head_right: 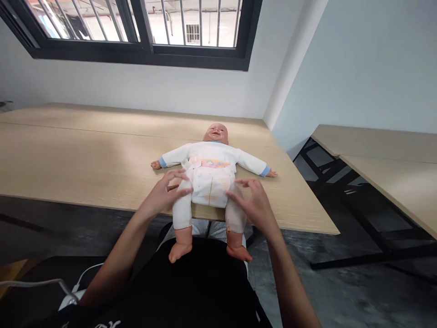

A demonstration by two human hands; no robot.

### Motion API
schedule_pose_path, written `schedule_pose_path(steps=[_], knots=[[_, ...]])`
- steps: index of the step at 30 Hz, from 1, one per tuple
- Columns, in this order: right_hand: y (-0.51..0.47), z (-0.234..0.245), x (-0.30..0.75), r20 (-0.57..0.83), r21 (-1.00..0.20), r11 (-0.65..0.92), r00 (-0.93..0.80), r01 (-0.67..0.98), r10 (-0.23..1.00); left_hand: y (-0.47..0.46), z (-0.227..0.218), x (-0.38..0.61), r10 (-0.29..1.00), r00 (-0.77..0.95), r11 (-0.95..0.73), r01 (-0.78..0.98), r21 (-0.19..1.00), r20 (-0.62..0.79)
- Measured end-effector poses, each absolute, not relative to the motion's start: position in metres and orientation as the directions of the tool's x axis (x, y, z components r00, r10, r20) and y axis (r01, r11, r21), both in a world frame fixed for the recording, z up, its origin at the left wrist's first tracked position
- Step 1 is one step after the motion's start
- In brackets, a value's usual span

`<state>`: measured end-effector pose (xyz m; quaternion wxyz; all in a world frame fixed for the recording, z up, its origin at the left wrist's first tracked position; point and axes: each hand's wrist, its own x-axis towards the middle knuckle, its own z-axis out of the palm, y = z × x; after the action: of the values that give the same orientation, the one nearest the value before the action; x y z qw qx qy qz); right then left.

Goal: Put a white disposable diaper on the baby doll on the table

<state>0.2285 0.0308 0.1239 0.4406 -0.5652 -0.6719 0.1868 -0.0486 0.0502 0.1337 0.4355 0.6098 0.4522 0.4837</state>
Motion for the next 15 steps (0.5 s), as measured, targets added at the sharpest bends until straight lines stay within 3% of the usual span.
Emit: schedule_pose_path(steps=[3,5,8,15], knots=[[0.067,0.120,0.238,0.133,-0.973,0.085,0.216,0.215,0.967,0.078,0.137,-0.053,0.995,0.033,0.103,-0.290,0.951,-0.098],[0.090,0.117,0.235,-0.021,-0.999,-0.011,0.199,-0.052,0.980,0.099,0.138,-0.050,0.959,0.142,0.282,-0.452,0.847,-0.243],[0.114,0.118,0.219,-0.129,-0.959,-0.099,0.098,-0.267,0.987,0.125,0.141,-0.043,0.923,0.224,0.385,-0.482,0.787,-0.314],[0.140,0.127,0.188,-0.168,-0.879,-0.254,-0.236,-0.403,0.957,0.163,0.145,-0.024,0.872,0.369,0.465,-0.415,0.782,-0.323]])
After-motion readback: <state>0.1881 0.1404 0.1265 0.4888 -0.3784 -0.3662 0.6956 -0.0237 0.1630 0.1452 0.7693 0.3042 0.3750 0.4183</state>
